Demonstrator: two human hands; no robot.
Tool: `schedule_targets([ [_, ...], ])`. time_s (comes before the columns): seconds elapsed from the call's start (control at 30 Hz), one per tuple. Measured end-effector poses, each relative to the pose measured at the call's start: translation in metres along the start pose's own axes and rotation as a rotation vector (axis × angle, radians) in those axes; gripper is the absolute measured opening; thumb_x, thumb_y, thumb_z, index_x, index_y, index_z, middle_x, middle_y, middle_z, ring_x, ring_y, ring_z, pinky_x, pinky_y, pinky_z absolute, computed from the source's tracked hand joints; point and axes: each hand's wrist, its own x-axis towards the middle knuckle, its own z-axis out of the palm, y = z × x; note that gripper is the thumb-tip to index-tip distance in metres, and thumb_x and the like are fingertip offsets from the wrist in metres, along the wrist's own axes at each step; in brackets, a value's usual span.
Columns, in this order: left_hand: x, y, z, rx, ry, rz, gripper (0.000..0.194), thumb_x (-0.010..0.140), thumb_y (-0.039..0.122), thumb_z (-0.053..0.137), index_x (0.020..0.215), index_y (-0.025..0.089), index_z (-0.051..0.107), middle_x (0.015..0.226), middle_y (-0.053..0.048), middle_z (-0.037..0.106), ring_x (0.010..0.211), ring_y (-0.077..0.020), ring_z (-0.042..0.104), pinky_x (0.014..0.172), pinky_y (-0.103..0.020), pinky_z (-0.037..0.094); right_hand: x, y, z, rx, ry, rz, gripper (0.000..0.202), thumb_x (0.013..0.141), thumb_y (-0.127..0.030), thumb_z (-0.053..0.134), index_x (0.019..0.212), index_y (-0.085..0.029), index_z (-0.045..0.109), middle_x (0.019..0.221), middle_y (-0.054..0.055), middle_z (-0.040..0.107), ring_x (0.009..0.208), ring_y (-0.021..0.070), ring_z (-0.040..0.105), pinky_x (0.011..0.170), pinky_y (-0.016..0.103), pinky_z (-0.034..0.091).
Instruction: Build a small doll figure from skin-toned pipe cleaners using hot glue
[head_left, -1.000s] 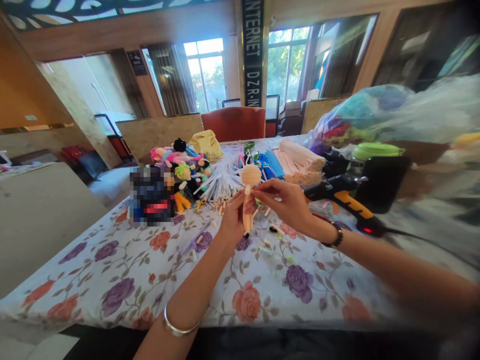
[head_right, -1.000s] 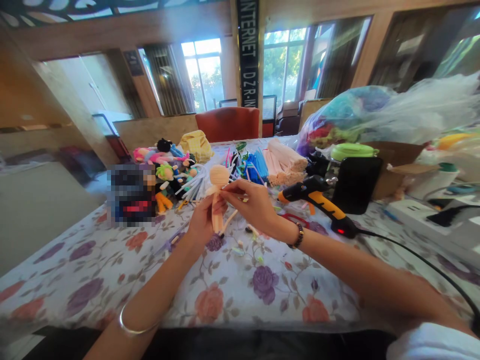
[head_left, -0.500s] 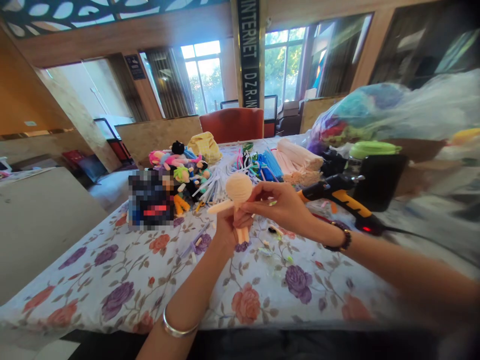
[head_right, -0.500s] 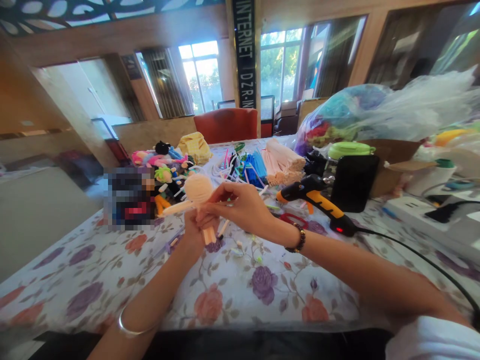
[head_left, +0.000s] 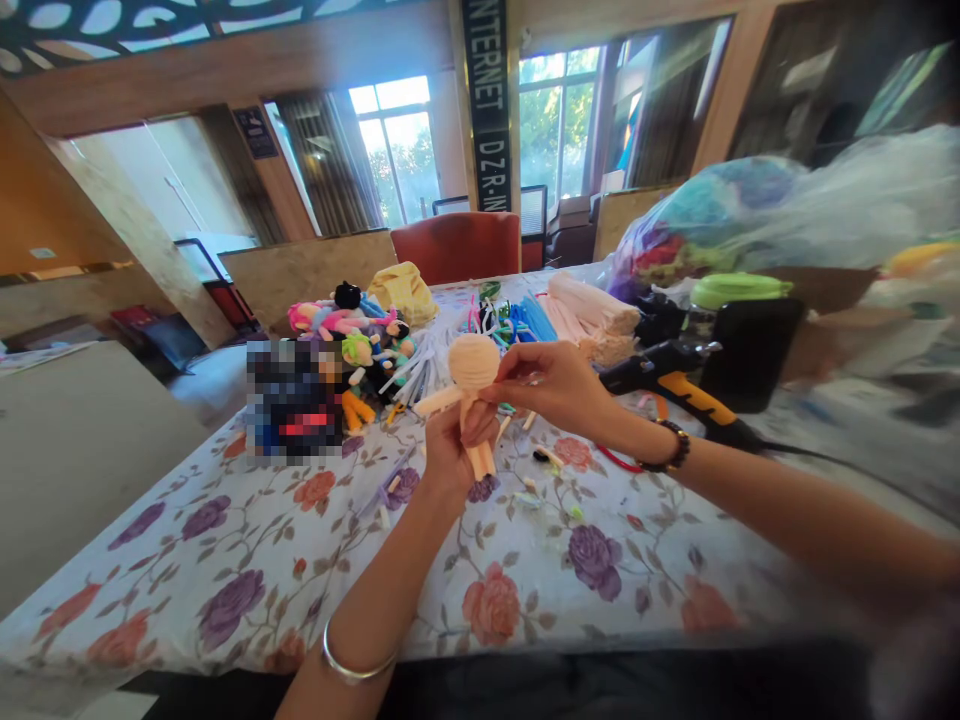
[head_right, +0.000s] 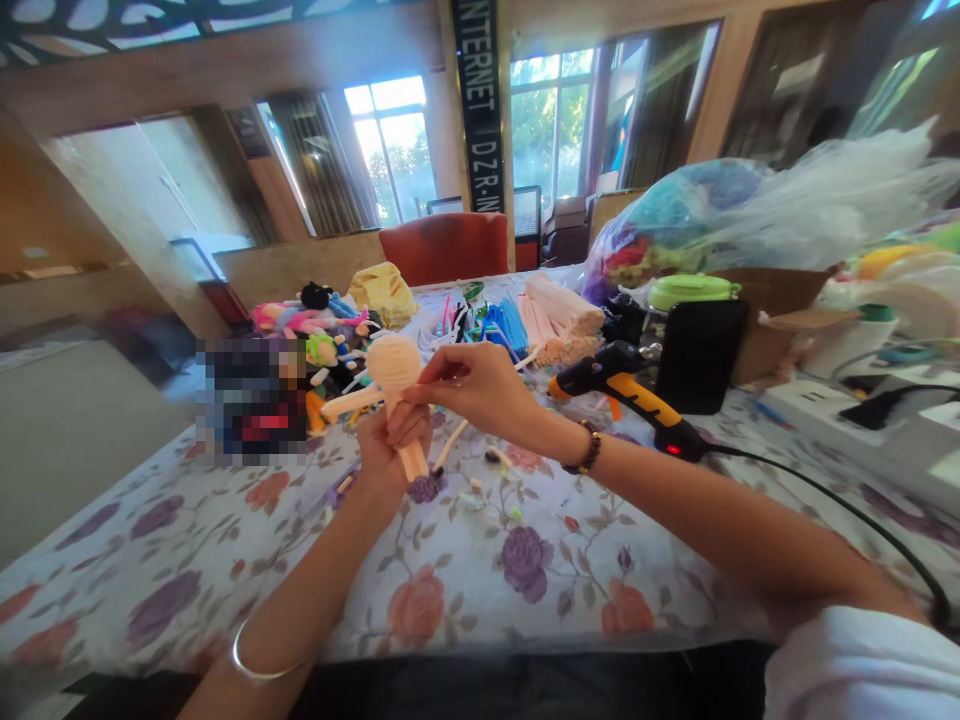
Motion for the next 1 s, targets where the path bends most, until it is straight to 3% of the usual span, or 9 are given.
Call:
schedule_targets([
  [0.33, 0.004, 0.001, 0.004, -0.018, 0.018, 0.003, 0.023, 0.082, 0.012, 0.047, 0.059, 0.014, 0.046, 0.051, 0.005, 0.032, 0.037, -0.0017, 0.019, 0.034, -0.012, 0.026, 0.012, 0.02, -0.002, -0.136, 0.061, -0.04, 0.024, 0.067, -0.04, 0.073, 0.066, -0.017, 0.065, 0.062, 0.0, 0.065, 0.058, 0.0111, 0.055, 0.056, 0.025, 0.042],
  [0.47, 0.011, -0.001, 0.002, 0.057, 0.078, -0.008, 0.017, 0.078, 0.015, 0.058, 0.066, 0.016, 0.046, 0.059, 0.003, 0.045, 0.041, -0.0013, 0.032, 0.04, -0.014, 0.03, 0.018, 0.027, -0.012, -0.234, 0.032, -0.082, 0.013, 0.073, -0.031, 0.068, 0.069, -0.018, 0.066, 0.068, 0.0, 0.067, 0.064, 0.0119, 0.058, 0.061, 0.026, 0.044],
  [0.63, 0.017, -0.01, -0.006, 0.166, 0.072, 0.087, 0.025, 0.067, 0.019, 0.069, 0.079, 0.019, 0.046, 0.068, 0.002, 0.06, 0.05, -0.0047, 0.047, 0.047, -0.017, 0.035, 0.021, 0.034, -0.023, -0.415, -0.011, -0.25, 0.008, 0.08, -0.021, 0.06, 0.074, -0.02, 0.067, 0.078, 0.002, 0.067, 0.074, 0.0138, 0.059, 0.07, 0.028, 0.045],
  [0.83, 0.014, -0.015, -0.004, 0.276, 0.03, 0.141, 0.036, 0.062, 0.019, 0.073, 0.085, 0.021, 0.045, 0.074, 0.004, 0.061, 0.057, -0.0063, 0.053, 0.056, -0.02, 0.041, 0.018, 0.036, -0.031, -0.57, -0.003, -0.342, 0.013, 0.084, -0.019, 0.054, 0.076, -0.02, 0.066, 0.081, 0.004, 0.066, 0.078, 0.0158, 0.059, 0.07, 0.029, 0.044],
  [1.0, 0.014, -0.017, -0.006, 0.345, 0.032, 0.203, 0.04, 0.061, 0.021, 0.074, 0.086, 0.022, 0.042, 0.069, 0.008, 0.056, 0.057, -0.0053, 0.052, 0.055, -0.019, 0.041, 0.01, 0.037, -0.034, -0.535, -0.007, -0.357, 0.015, 0.085, -0.023, 0.053, 0.078, -0.021, 0.066, 0.083, 0.004, 0.067, 0.078, 0.0161, 0.059, 0.072, 0.03, 0.045],
])
